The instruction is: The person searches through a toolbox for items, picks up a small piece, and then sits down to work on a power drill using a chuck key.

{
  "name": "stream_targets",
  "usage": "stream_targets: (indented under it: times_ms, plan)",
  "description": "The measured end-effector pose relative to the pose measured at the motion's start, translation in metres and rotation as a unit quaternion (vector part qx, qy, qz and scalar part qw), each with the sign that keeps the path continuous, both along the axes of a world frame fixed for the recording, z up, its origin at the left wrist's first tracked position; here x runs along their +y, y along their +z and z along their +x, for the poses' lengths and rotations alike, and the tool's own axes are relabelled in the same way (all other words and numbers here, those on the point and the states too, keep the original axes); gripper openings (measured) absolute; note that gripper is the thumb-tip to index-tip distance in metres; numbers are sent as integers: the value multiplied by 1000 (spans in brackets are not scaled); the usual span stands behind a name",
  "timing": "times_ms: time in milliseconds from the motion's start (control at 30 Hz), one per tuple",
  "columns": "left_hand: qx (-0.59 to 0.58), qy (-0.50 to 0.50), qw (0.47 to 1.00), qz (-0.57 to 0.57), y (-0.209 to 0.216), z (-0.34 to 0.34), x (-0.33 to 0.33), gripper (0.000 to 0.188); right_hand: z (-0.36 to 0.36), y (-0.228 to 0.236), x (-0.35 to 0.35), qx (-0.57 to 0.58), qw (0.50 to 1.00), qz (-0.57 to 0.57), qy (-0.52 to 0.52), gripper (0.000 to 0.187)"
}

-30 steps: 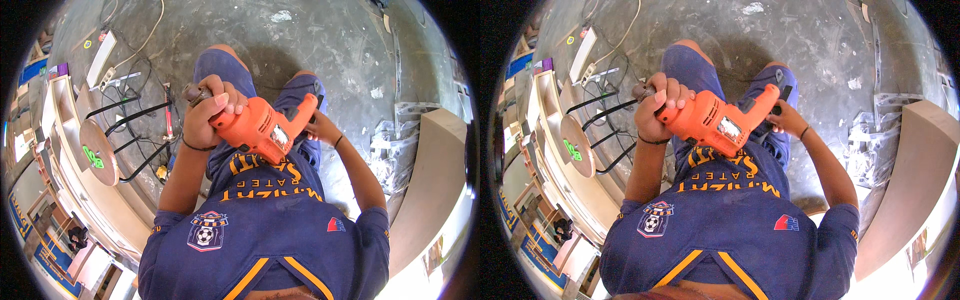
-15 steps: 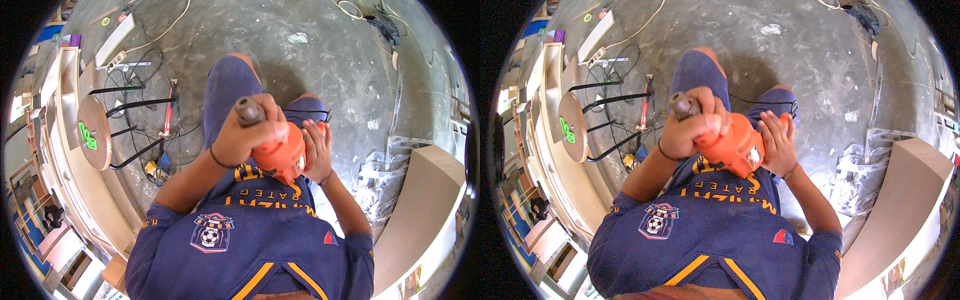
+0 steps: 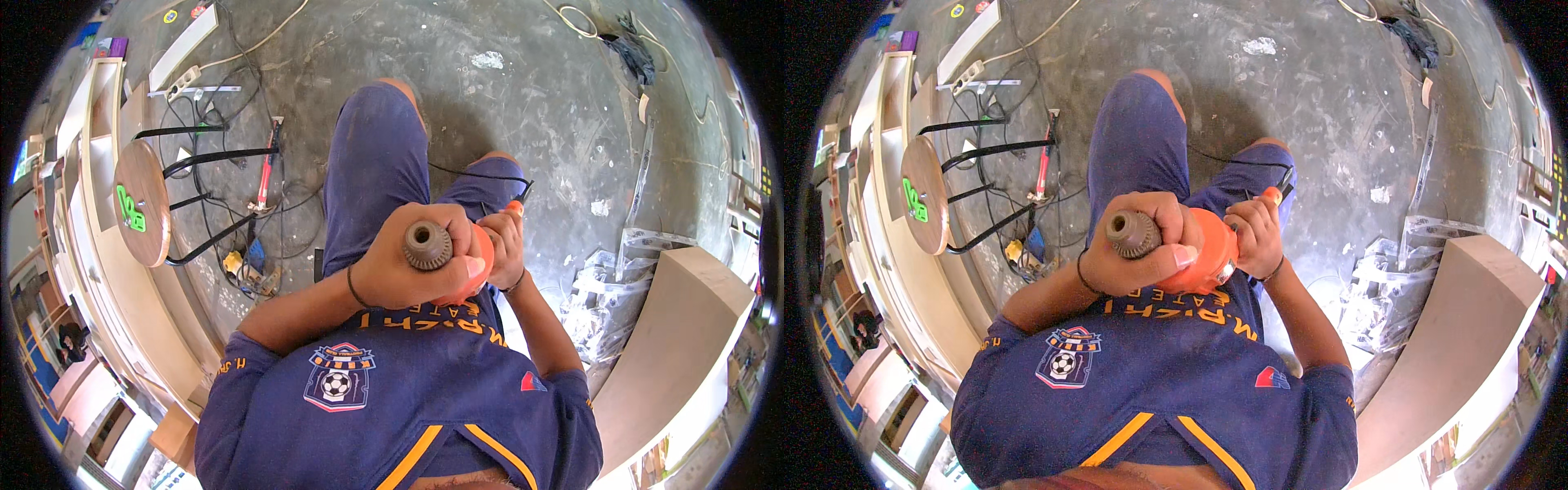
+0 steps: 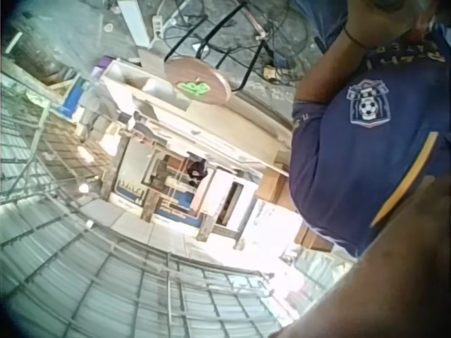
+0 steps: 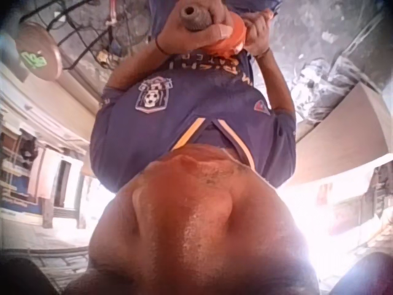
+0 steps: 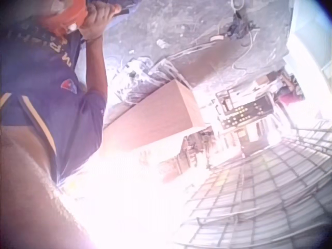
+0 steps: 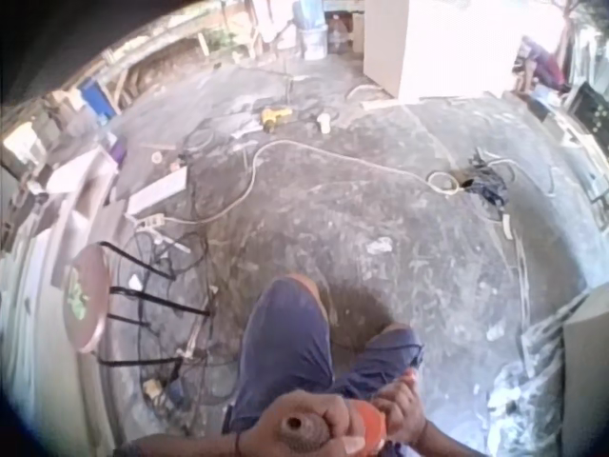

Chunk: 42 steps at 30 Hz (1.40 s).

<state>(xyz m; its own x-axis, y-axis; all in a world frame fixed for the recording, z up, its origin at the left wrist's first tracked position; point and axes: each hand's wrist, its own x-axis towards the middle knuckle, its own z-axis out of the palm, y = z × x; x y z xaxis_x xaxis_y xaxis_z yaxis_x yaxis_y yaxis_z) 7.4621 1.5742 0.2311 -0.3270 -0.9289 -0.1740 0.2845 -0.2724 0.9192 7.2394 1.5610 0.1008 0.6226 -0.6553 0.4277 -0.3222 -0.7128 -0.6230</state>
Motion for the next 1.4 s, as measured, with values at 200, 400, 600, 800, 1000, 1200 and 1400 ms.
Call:
stream_targets:
  times_ms: [200, 400, 600, 800, 1000, 1200, 1400]
  plan:
    - [-6, -6, 1000, -9, 1, 0, 0, 17, -2, -5, 1, 11, 1000, -5, -14, 35]
    - [-17, 11, 1000, 4, 0, 1, -1, 17, -1, -1, 1, 11, 1000, 8, -14, 46]
    - [71, 104, 990, 67, -15, 1, -4, 15, 1, -2, 2, 1, 999, 36, -11, 63]
    - [110, 121, 983, 87, -22, 2, -6, 15, 1, -2, 2, 12, 999, 42, -5, 67]
    - [114, 139, 980, 80, -22, 2, -7, 14, -1, 1, -3, 58, 997, 41, 11, 65]
    - [87, 201, 974, 54, -17, 13, -13, 15, 4, -10, 8, 46, 964, 39, -260, 63]
    - [-96, 256, 962, -8, -16, 29, -15, 14, -29, -65, 32, 248, 939, 167, -171, 40]
